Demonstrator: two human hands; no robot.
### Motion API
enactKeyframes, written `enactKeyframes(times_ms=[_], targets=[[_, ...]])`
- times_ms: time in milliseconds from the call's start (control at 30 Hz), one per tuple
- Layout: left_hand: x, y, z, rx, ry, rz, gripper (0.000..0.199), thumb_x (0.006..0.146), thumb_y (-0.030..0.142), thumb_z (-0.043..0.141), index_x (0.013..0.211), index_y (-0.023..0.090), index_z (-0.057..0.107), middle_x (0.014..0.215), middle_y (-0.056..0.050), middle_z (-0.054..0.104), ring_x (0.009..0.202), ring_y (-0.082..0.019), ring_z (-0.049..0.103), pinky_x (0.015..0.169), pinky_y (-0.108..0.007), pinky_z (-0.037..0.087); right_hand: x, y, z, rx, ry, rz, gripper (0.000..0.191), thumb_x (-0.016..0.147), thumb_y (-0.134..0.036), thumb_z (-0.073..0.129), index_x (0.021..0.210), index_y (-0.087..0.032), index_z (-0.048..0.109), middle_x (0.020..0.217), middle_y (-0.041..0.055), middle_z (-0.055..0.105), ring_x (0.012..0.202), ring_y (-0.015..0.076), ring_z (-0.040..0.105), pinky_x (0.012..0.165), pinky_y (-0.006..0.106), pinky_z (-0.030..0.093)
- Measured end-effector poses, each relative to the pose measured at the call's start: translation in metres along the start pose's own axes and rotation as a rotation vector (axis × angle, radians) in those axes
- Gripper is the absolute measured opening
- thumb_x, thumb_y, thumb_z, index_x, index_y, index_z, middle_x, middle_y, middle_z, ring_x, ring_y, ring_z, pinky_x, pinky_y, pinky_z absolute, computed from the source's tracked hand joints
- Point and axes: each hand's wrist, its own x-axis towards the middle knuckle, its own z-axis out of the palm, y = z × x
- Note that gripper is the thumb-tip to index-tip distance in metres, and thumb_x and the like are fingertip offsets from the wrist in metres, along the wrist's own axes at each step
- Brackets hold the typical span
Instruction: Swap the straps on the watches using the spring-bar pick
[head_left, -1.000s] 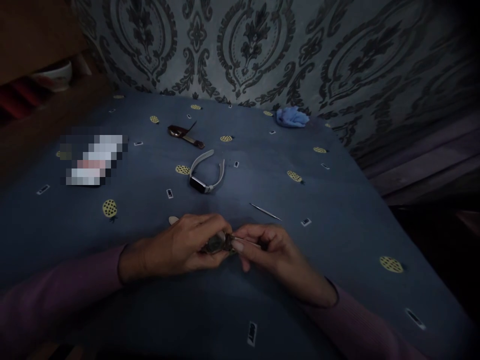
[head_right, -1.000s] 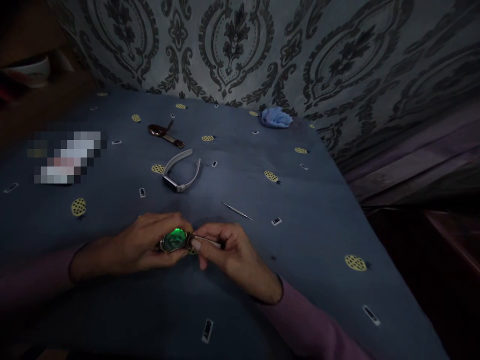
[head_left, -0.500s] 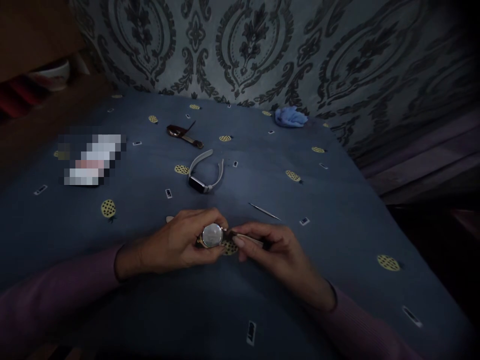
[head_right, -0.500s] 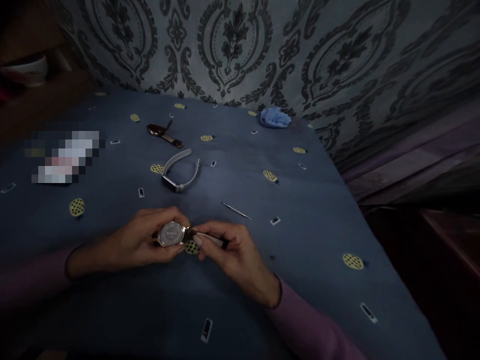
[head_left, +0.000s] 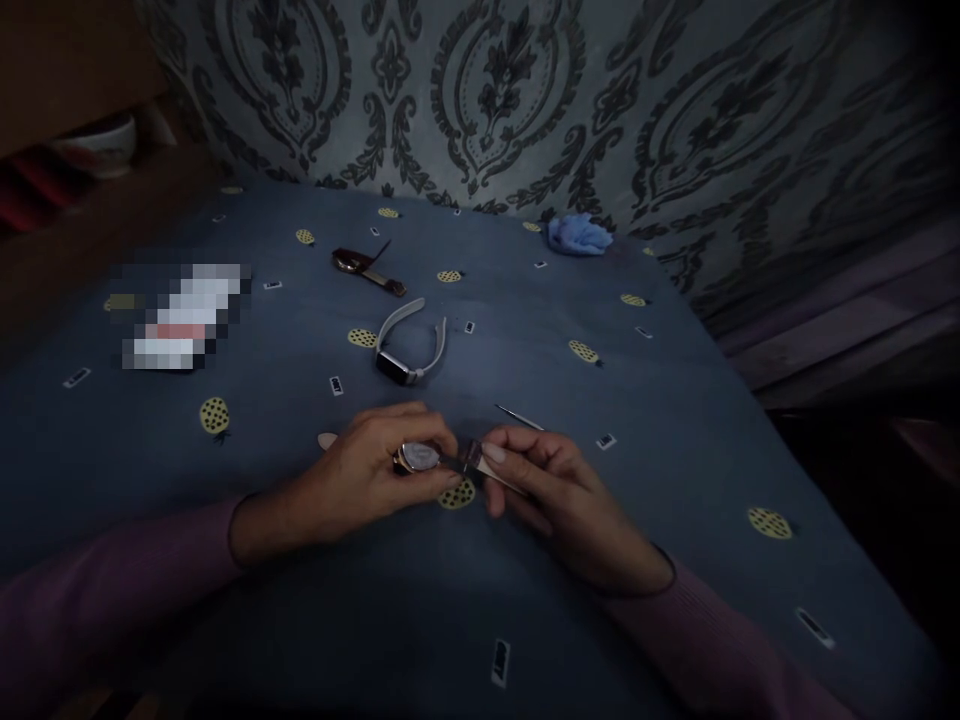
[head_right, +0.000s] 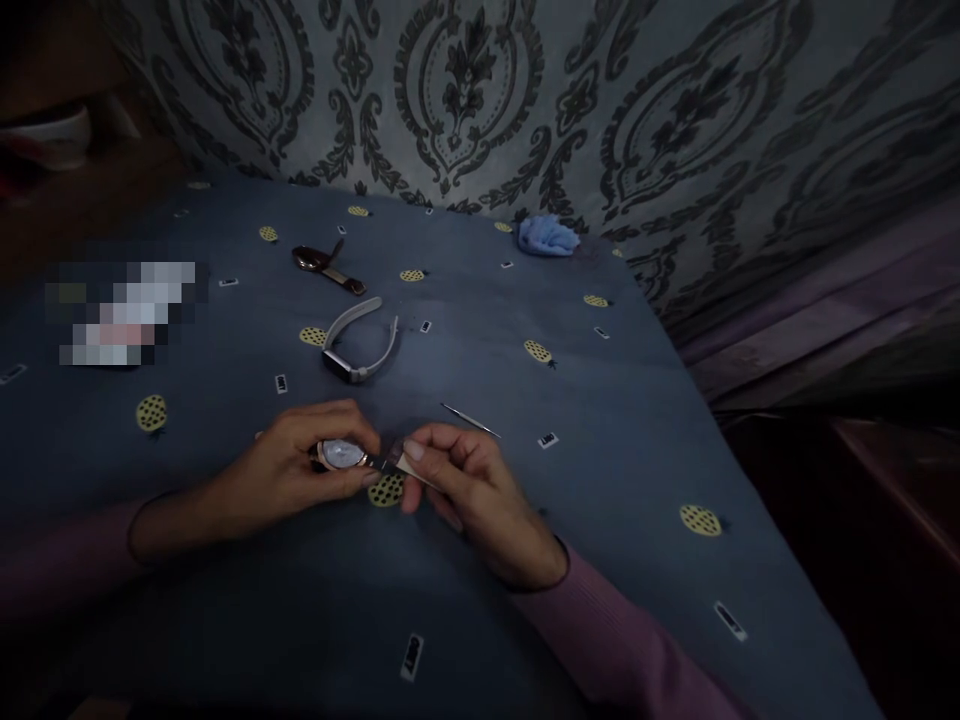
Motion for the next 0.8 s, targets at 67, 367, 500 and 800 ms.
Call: enactKeyframes(times_ms=[67, 367, 500, 800], targets=[[0.000, -0.001, 0.001, -0.014, 0.000, 0.000, 0.005, 0.085, 0.019, 0.069, 0.081, 0.018, 0.066, 0.075, 0.003, 0.059, 0.068, -0.011, 0.055, 0.064, -0.023, 0.042, 0.000, 0.000, 0.000, 0.006, 0.001, 0.009, 0.030, 0.088, -0.042, 0.067, 0.075, -0.016, 0.064, 0.053, -0.0034, 0.060, 0.036, 0.0033, 0.025, 0.035, 0.020, 0.012], [0.001, 0.002, 0.002, -0.083, -0.002, -0.057, 0.008, 0.083, 0.017, 0.069, 0.075, 0.017, 0.070, 0.072, 0.003, 0.057, 0.065, -0.010, 0.053, 0.062, -0.022, 0.042, -0.001, 0.002, 0.006, -0.023, 0.051, 0.019, 0.033, 0.086, -0.046, 0.070, 0.075, -0.016, 0.064, 0.054, -0.0025, 0.059, 0.040, 0.0047, 0.029, 0.039, 0.021, 0.018], [0.002, 0.002, 0.004, -0.091, 0.020, -0.097, 0.010, 0.081, 0.015, 0.067, 0.071, 0.016, 0.069, 0.069, 0.004, 0.055, 0.064, -0.010, 0.053, 0.060, -0.021, 0.041, -0.003, 0.002, 0.010, -0.082, 0.075, -0.017, 0.033, 0.087, -0.047, 0.068, 0.075, -0.016, 0.064, 0.054, -0.0030, 0.057, 0.040, 0.0050, 0.027, 0.039, 0.021, 0.018], [0.000, 0.002, 0.006, -0.174, 0.040, -0.151, 0.013, 0.080, 0.017, 0.063, 0.067, 0.016, 0.066, 0.069, 0.004, 0.053, 0.063, -0.009, 0.052, 0.057, -0.021, 0.040, -0.005, 0.006, 0.011, -0.199, 0.151, -0.162, 0.031, 0.087, -0.047, 0.068, 0.080, -0.017, 0.066, 0.057, -0.0006, 0.061, 0.042, 0.0066, 0.033, 0.039, 0.022, 0.023]])
